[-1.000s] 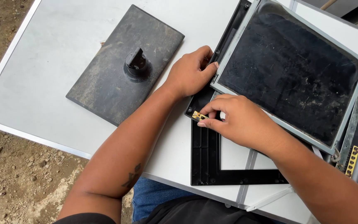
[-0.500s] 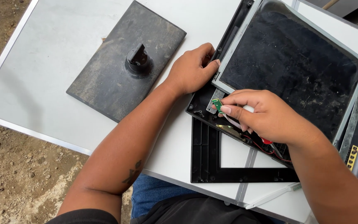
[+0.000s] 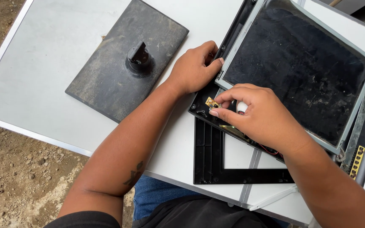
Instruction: Repairing a computer monitor by soldering wires to the circuit board and securing components with a screwdriver.
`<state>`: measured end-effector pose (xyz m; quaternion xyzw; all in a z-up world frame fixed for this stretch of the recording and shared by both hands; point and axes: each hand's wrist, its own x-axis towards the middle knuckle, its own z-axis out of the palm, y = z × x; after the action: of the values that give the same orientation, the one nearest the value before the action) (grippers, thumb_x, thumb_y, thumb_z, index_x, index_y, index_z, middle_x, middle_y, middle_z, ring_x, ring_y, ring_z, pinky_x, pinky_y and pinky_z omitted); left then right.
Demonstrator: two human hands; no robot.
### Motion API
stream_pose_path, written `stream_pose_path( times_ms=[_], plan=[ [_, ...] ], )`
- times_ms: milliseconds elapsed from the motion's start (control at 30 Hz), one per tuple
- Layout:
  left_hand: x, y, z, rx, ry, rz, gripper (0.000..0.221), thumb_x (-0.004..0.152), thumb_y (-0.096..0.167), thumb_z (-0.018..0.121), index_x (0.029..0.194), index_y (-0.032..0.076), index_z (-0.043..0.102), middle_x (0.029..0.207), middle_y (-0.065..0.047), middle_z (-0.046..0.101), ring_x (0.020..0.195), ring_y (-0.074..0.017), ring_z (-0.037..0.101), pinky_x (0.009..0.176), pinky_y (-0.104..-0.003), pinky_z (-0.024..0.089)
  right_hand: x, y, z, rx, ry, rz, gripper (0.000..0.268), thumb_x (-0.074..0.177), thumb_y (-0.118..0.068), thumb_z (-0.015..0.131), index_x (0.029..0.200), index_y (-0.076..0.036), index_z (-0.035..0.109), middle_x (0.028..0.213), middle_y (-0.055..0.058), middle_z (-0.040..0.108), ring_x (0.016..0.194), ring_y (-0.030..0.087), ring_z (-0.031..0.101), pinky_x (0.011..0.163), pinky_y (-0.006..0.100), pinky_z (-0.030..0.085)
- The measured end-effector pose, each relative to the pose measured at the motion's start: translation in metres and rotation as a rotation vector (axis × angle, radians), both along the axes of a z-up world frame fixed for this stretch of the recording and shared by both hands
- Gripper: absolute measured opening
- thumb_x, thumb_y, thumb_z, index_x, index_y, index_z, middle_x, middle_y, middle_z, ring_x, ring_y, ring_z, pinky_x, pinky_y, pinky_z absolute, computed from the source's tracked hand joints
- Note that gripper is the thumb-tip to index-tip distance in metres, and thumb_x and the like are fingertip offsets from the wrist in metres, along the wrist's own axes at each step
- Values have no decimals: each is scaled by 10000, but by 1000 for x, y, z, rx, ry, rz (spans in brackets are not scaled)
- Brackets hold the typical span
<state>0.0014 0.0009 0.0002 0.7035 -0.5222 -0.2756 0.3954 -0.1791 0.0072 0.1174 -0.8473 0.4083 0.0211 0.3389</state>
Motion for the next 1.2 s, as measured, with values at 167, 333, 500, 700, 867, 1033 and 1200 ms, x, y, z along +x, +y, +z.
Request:
stream_pose_path(
  times_ms=[167,333,500,700,867,1033,1200],
  plan=[
    [0,3,5,12,9,-6,239,878,414,510,911,178,497,734,27,614,698,-201,519,613,-403,384,2,-2,-31,-130,93,209,315,841,-479,770,1085,-282,788,917,-115,705,922,104,654,782,308,494],
    [1,1,1,15,3,-11,264,878,435,511,936,177,514,757,11,644,721,-224,566,628,-418,405,-26,-10,5,-133,-22,55,286,845,-386,794,1095,-248,811,968,-108,729,879,68,630,697,262,456],
    [4,2,2,-20,115,10,276,896,465,607,832,202,552,757,64,606,719,-110,528,659,-317,413,-83,-30,12,-468,148,-166,366,886,-370,801,1233,-265,750,1099,-56,678,692,211,614,766,335,452],
    [6,-1,-5,-61,109,-18,294,957,434,608,845,177,519,751,49,550,718,-119,464,678,-299,394,-119,-50,-33,-918,325,287,513,962,-502,640,1363,-185,684,1242,13,636,573,195,692,382,336,578],
    [6,-1,-9,-89,129,-39,290,979,400,621,846,170,503,731,50,490,702,-109,413,668,-289,371,-122,-45,-41,-1155,268,410,628,913,-631,645,1364,-196,685,1341,-4,639,610,126,683,337,256,498],
    [7,-1,-9,-100,142,-43,294,976,401,628,844,170,502,719,57,466,691,-95,394,655,-277,358,-112,-34,-57,-1356,229,374,490,936,-440,663,1330,-157,732,1369,23,719,613,88,672,356,208,444],
    [7,2,-6,-117,222,-77,281,1009,309,633,818,165,486,729,72,448,692,-64,384,636,-251,341,-98,-23,-67,-1486,608,319,596,869,-468,595,1414,-234,652,1334,19,713,480,78,548,343,216,385]
  ],
)
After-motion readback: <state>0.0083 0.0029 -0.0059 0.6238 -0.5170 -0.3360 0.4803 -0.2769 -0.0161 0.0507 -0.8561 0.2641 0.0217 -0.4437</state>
